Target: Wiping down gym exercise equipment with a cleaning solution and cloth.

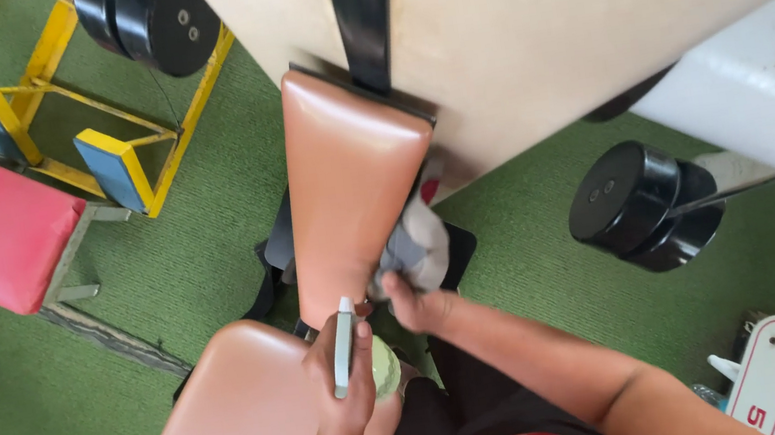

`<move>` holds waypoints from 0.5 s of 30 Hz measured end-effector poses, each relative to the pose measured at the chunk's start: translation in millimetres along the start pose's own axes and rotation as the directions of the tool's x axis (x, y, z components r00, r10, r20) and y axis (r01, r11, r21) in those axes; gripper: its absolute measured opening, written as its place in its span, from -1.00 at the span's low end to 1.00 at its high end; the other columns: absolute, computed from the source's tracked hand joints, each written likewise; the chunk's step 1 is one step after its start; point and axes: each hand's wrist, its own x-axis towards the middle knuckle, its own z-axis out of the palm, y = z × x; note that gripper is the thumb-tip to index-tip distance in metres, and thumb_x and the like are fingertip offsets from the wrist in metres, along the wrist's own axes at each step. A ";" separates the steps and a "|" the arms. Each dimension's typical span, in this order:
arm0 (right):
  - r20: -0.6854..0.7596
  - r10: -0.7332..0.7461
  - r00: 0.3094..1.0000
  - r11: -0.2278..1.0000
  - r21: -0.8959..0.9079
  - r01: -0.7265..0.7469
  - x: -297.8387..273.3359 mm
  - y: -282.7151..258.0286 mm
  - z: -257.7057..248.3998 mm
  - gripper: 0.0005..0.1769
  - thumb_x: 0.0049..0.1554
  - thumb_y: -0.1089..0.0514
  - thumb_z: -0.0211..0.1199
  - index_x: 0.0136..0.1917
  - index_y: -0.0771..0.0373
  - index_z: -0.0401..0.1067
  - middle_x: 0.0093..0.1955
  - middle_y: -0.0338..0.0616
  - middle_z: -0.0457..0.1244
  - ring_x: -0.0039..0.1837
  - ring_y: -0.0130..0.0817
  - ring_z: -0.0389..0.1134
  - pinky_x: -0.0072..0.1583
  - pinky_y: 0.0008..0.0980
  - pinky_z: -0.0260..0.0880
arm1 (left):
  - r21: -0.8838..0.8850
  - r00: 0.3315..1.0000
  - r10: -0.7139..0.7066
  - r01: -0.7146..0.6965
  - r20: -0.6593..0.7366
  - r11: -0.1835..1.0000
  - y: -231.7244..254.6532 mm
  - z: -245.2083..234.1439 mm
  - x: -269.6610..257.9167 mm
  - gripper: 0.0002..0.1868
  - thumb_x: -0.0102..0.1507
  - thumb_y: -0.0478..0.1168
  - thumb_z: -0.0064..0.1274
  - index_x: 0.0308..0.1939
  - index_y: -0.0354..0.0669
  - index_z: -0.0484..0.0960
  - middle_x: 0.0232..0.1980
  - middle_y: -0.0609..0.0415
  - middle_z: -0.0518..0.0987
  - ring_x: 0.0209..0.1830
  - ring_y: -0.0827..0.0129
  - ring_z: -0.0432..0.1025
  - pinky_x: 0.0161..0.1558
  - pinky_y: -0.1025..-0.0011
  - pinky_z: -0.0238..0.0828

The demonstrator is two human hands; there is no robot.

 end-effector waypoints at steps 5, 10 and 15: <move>-0.210 -0.136 0.968 0.991 -0.026 0.134 45.1 -61.8 -5.5 -0.18 0.42 -0.30 -0.09 0.58 0.45 0.11 0.66 0.04 0.03 0.72 -0.22 -0.04 0.69 -0.20 -0.14 | 0.030 0.999 0.000 -0.001 0.044 1.000 1.6 -9.0 0.0 -0.74 0.35 -0.17 0.03 -0.05 -0.30 0.67 -0.37 0.03 0.64 -0.42 0.39 0.52 -0.33 0.43 0.45; -0.461 -0.021 0.887 0.968 0.214 0.134 31.2 -11.3 43.9 -0.22 0.38 -0.28 -0.14 0.56 0.39 0.07 0.62 -0.10 0.01 0.64 -0.28 -0.03 0.61 -0.25 -0.10 | 0.042 0.997 0.020 -0.023 0.071 0.999 -30.0 -21.3 -11.2 -0.75 0.35 -0.17 0.04 -0.04 -0.28 0.68 -0.34 0.01 0.65 -0.42 0.35 0.53 -0.32 0.40 0.46; -0.677 0.441 0.589 0.897 0.355 -0.264 -15.6 83.9 91.0 -0.25 0.42 -0.32 -0.14 0.29 0.46 0.37 0.24 0.00 0.25 0.26 -0.20 0.21 0.35 -0.21 0.22 | 0.085 0.995 0.055 -0.062 0.084 0.994 -62.8 -36.6 -26.6 -0.73 0.33 -0.16 0.06 -0.02 -0.29 0.66 -0.26 -0.03 0.69 -0.34 0.30 0.60 -0.27 0.38 0.50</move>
